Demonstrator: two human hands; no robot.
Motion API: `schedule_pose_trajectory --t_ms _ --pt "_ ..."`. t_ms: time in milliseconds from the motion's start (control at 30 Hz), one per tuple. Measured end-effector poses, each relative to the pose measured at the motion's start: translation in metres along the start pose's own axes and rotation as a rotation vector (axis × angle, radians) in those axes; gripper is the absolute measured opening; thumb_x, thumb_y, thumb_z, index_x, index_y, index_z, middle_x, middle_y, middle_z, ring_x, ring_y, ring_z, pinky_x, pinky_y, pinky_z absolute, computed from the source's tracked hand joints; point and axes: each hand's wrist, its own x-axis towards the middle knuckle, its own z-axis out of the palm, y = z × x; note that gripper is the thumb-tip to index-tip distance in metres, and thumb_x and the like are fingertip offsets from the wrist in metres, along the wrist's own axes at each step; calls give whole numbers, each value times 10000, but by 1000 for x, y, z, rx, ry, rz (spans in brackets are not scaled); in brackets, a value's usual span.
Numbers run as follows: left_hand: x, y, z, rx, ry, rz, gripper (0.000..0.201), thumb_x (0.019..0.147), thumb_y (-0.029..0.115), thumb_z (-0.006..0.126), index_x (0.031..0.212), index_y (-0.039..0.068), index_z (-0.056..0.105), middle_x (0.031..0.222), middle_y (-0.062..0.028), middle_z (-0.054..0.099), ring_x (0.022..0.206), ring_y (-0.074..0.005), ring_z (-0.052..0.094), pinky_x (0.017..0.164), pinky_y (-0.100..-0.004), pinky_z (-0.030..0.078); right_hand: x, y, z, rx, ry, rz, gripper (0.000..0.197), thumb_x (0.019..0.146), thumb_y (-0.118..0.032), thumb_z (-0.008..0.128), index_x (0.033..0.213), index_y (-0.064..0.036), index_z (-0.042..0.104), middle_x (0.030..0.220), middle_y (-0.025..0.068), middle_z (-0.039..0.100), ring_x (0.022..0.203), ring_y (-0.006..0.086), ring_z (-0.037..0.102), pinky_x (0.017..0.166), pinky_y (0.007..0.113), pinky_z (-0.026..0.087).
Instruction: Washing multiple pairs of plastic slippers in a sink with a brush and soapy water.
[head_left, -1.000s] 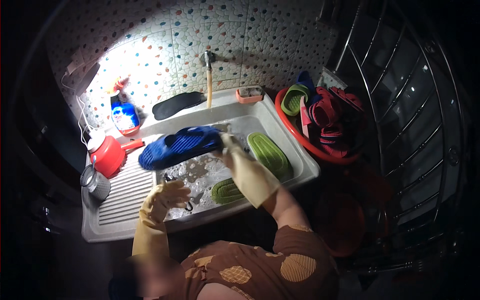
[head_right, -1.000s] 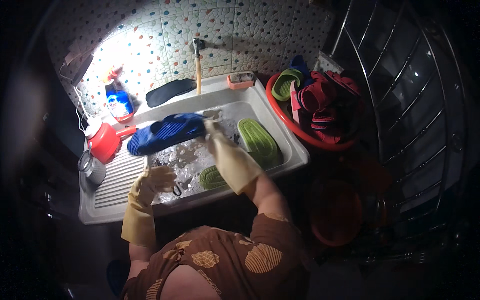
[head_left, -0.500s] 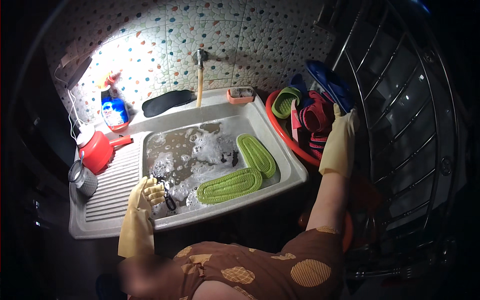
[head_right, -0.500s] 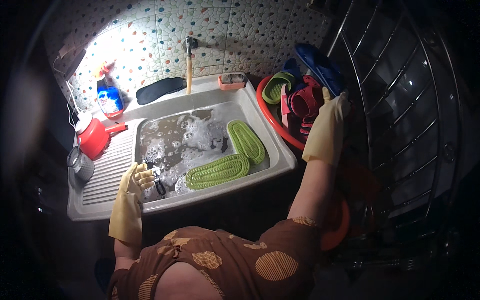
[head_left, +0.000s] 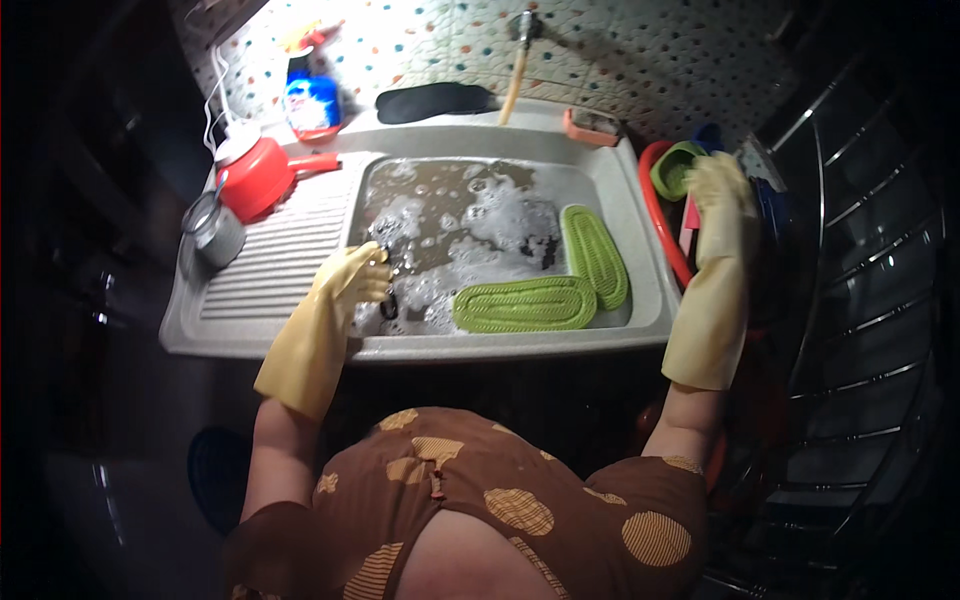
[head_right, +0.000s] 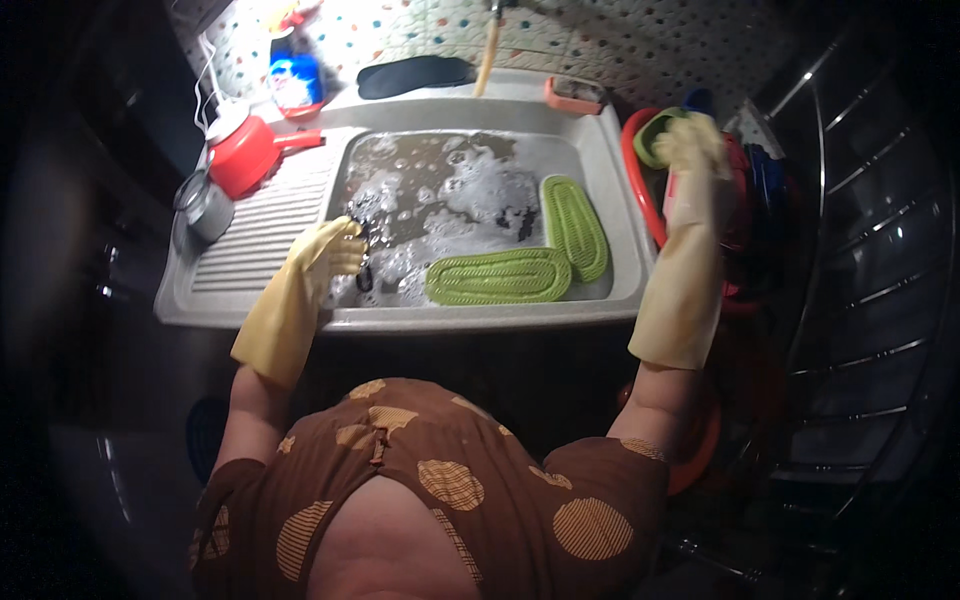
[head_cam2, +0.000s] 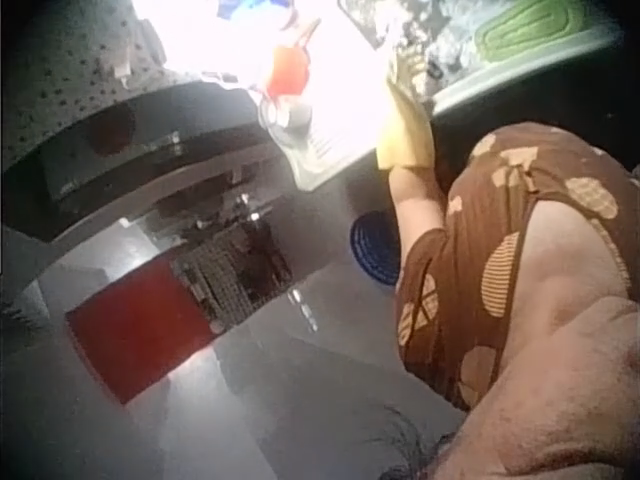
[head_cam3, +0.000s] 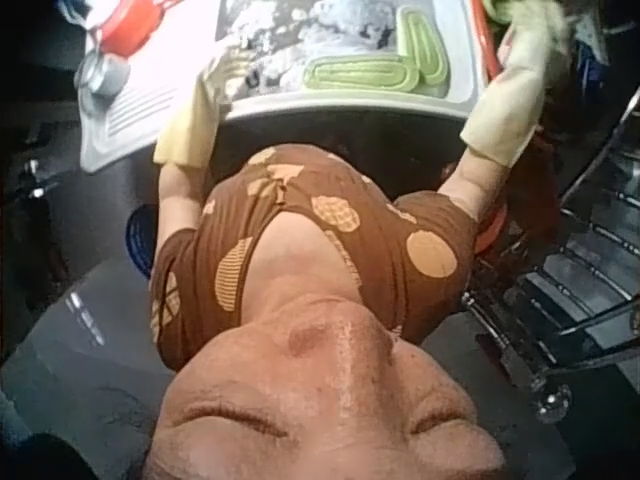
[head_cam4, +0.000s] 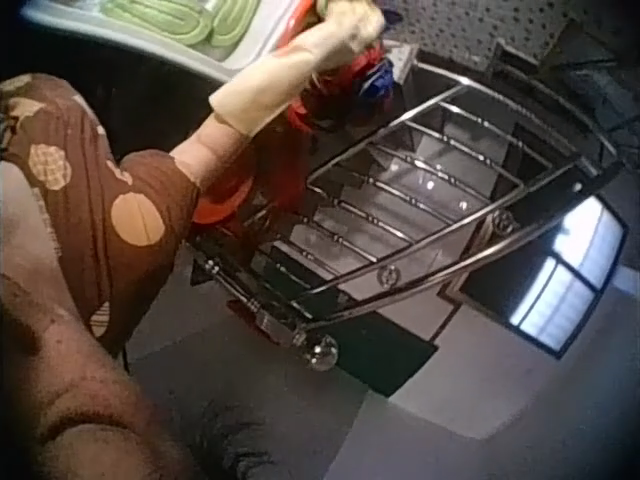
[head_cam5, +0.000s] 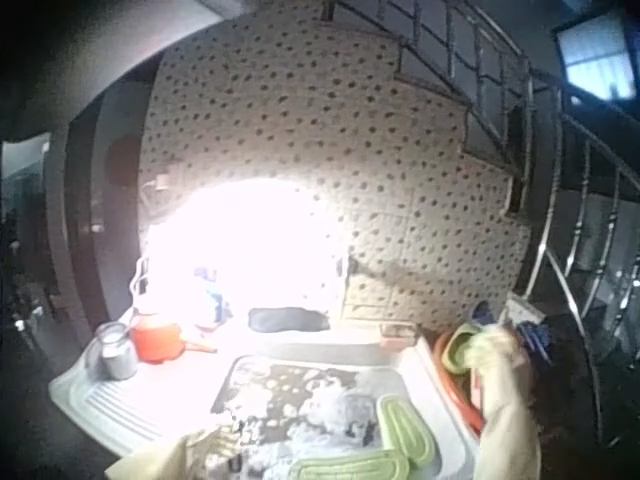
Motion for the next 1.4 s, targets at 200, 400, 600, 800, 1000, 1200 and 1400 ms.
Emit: schedule_pose_trajectory --t_ms 200,400,600,800,1000,1200,1400 --pt "45 11 9 437 66 -181 517 894 410 641 1270 64 560 1227 -209 612 1156 -384 558 915 -591 464 -55 106 87 -1011 -1394 192 794 803 -375 740 1398 12 385 1329 243 520 1164 329 561 987 362 455" --pt "81 -8 11 288 67 -259 489 935 370 574 1292 38 549 1359 -206 525 1265 -388 476 1021 -552 385 -104 167 112 -1405 -1735 81 841 681 -527 788 1298 -13 536 1230 204 611 1139 328 587 953 403 463" --pt "53 -5 17 387 37 -349 601 970 470 464 1370 22 452 1360 -194 531 1301 -367 453 1078 -558 329 -103 198 126 -1449 -1672 115 684 663 -528 798 1079 -2 662 1009 193 681 920 344 641 803 406 479" --pt "46 1 5 63 -113 -235 802 907 680 395 1338 5 441 1193 -299 573 1063 -408 575 855 -524 486 -111 135 146 -1088 -1115 253 526 752 -423 761 1079 -23 662 973 166 682 886 259 643 797 376 467" --pt "30 18 8 -272 -360 -15 980 792 826 421 1322 3 448 1027 -293 634 890 -417 653 759 -510 547 -127 118 188 -868 -1012 -105 317 750 -286 776 890 -23 669 838 137 663 696 229 605 614 344 481" --pt "24 16 -10 -565 -404 204 488 865 364 659 1204 25 567 954 -192 672 869 -308 685 841 -414 563 -122 147 224 -821 -766 -1060 87 681 -63 598 767 -55 589 816 142 598 812 308 580 754 427 510" --pt "48 9 6 -575 -75 475 495 673 -120 496 1156 -25 549 938 -119 602 790 -204 624 685 -268 502 -145 186 251 -1130 -735 -493 553 946 -197 392 1465 -30 304 1498 163 350 1326 369 404 1102 484 335"
